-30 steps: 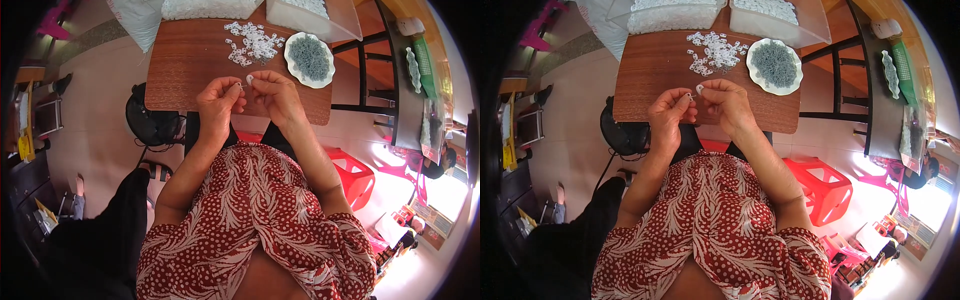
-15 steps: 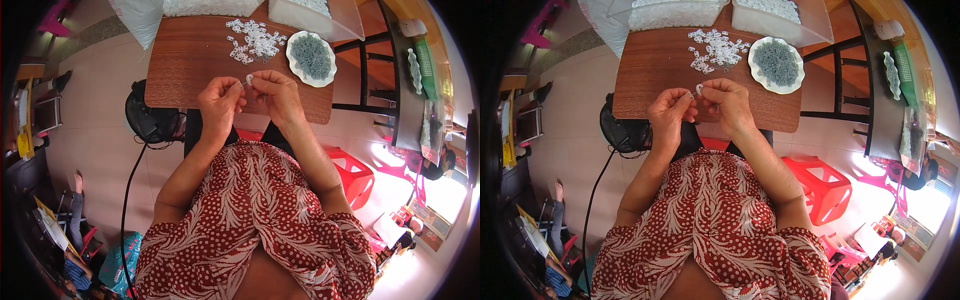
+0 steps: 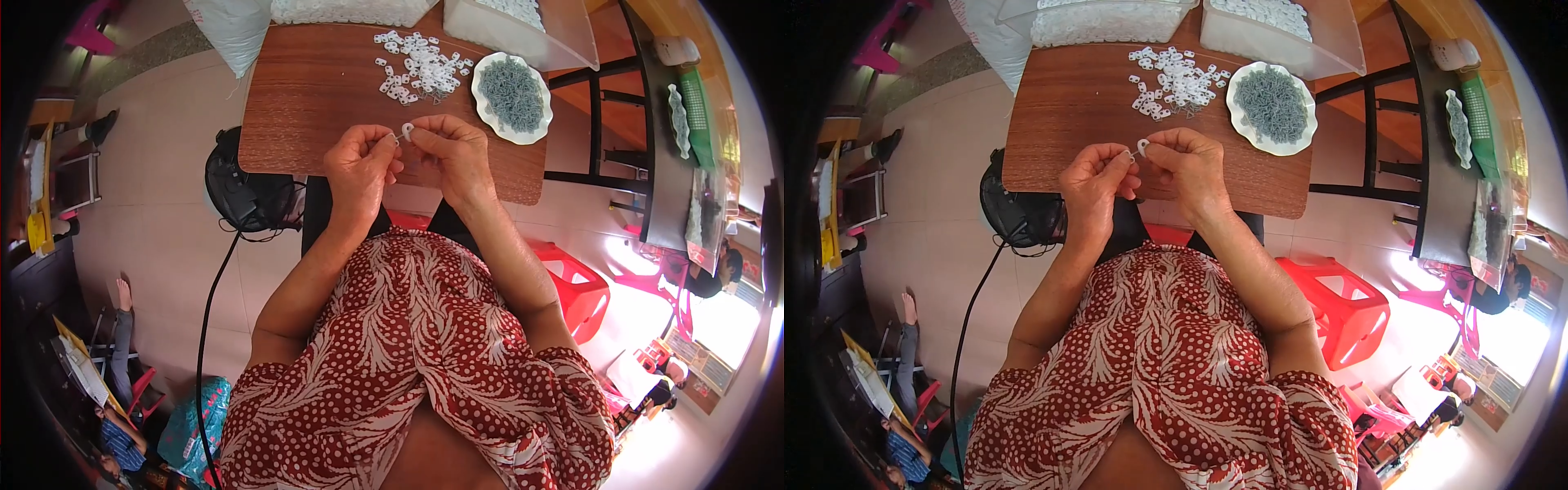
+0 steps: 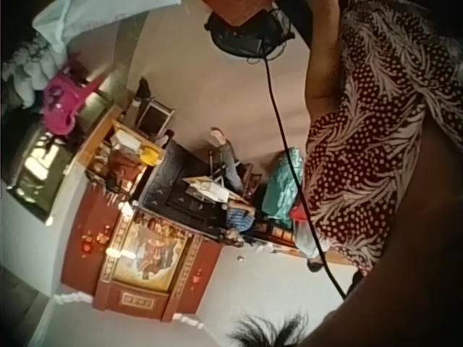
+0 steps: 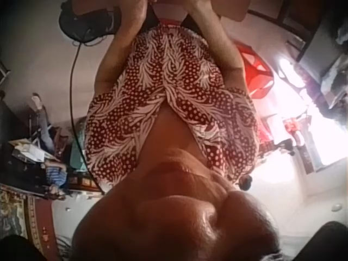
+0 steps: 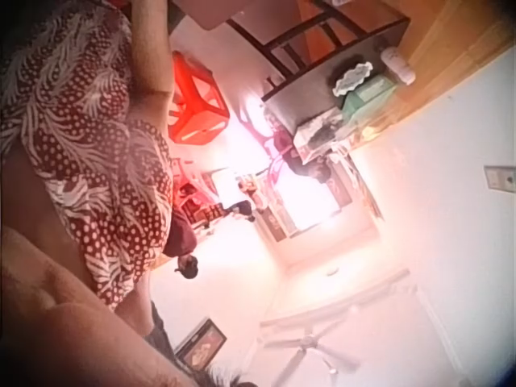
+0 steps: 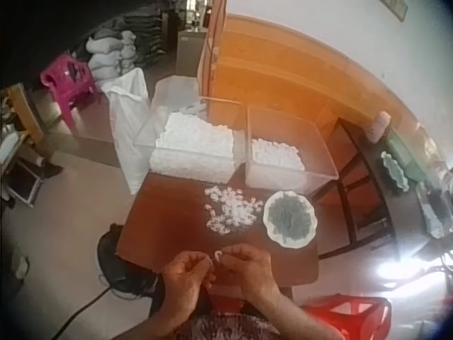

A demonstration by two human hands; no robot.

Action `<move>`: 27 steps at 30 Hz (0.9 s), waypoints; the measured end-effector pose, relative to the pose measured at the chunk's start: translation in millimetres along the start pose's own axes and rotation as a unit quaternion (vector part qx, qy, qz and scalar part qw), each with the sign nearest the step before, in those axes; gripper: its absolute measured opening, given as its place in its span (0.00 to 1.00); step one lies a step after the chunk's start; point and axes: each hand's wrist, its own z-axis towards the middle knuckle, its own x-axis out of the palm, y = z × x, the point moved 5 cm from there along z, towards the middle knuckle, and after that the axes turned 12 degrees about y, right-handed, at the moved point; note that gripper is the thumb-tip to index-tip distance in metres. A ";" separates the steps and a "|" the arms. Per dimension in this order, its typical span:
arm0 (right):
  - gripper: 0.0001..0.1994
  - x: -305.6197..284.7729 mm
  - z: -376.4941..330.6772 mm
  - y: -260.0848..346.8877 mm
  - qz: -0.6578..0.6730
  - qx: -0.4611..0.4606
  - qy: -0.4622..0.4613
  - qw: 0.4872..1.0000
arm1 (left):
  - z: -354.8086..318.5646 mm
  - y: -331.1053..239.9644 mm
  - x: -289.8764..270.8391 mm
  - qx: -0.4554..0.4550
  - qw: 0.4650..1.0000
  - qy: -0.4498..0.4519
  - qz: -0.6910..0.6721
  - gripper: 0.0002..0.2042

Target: The recorder is manual assembling small white plastic components by inserting tiny grey pins into pre-drilled holes.

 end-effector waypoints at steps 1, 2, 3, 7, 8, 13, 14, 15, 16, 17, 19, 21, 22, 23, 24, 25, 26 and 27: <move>0.06 0.4 0.4 -1.0 0.006 0.004 0.007 1.000 | 0.3 0.2 -0.3 0.000 1.000 0.001 0.000 0.03; 0.06 0.6 0.6 -1.0 0.006 0.005 0.007 1.000 | 0.2 0.2 -0.5 0.000 1.000 0.000 0.000 0.03; 0.06 1.1 0.8 -1.0 0.004 0.006 0.009 1.000 | 0.1 -0.2 -0.6 0.001 1.000 0.000 0.004 0.02; 0.05 3.2 0.9 0.4 0.005 0.006 0.013 1.000 | 0.0 -0.3 -1.1 0.003 1.000 -0.002 0.012 0.03; 0.05 3.6 0.9 0.2 0.005 0.006 0.013 1.000 | 0.1 0.0 -1.2 0.004 1.000 -0.002 0.012 0.03; 0.05 4.4 0.2 2.2 -0.046 -0.041 -0.015 0.998 | 0.7 1.9 -0.2 0.001 1.000 -0.008 0.010 0.02; 0.05 6.5 -0.5 2.2 -0.046 -0.041 -0.014 0.998 | 0.7 3.0 0.2 0.001 1.000 -0.009 0.010 0.02; 0.05 9.2 -1.6 3.3 -0.052 -0.041 -0.015 0.998 | 0.8 4.3 1.0 0.004 1.000 -0.007 0.010 0.02; 0.05 11.5 -2.5 3.8 -0.058 -0.041 -0.016 0.997 | 0.8 4.9 1.4 0.008 1.000 -0.005 0.011 0.02; 0.05 13.2 -2.9 3.7 -0.058 -0.041 -0.016 0.997 | 1.2 4.7 1.8 0.008 1.000 -0.004 0.011 0.02; 0.03 14.5 -4.0 4.4 -0.039 -0.057 -0.027 0.997 | 1.8 4.4 2.6 0.005 1.000 -0.004 0.004 0.03; 0.04 13.8 -5.9 3.9 -0.078 -0.072 -0.026 0.994 | 2.4 5.0 2.6 0.005 1.000 -0.001 0.003 0.02; 0.06 14.2 -7.3 5.1 -0.118 -0.087 -0.026 0.989 | 2.7 5.2 2.8 0.005 1.000 0.002 0.001 0.02; 0.06 15.1 -8.7 5.0 -0.117 -0.087 -0.027 0.989 | 3.0 5.6 2.7 0.005 1.000 0.003 0.001 0.02; 0.06 16.7 -10.2 5.3 -0.119 -0.087 -0.031 0.989 | 3.3 5.9 2.1 0.004 1.000 0.002 -0.003 0.02; 0.06 17.3 -11.4 5.4 -0.120 -0.087 -0.035 0.988 | 3.5 6.2 1.6 0.003 1.000 0.002 -0.007 0.02; 0.06 16.7 -11.9 4.5 -0.120 -0.087 -0.035 0.988 | 3.6 6.1 1.5 0.003 1.000 0.003 -0.006 0.02; 0.06 16.0 -12.5 4.1 -0.127 -0.103 -0.034 0.986 | 3.6 6.3 1.8 0.000 1.000 0.008 -0.012 0.02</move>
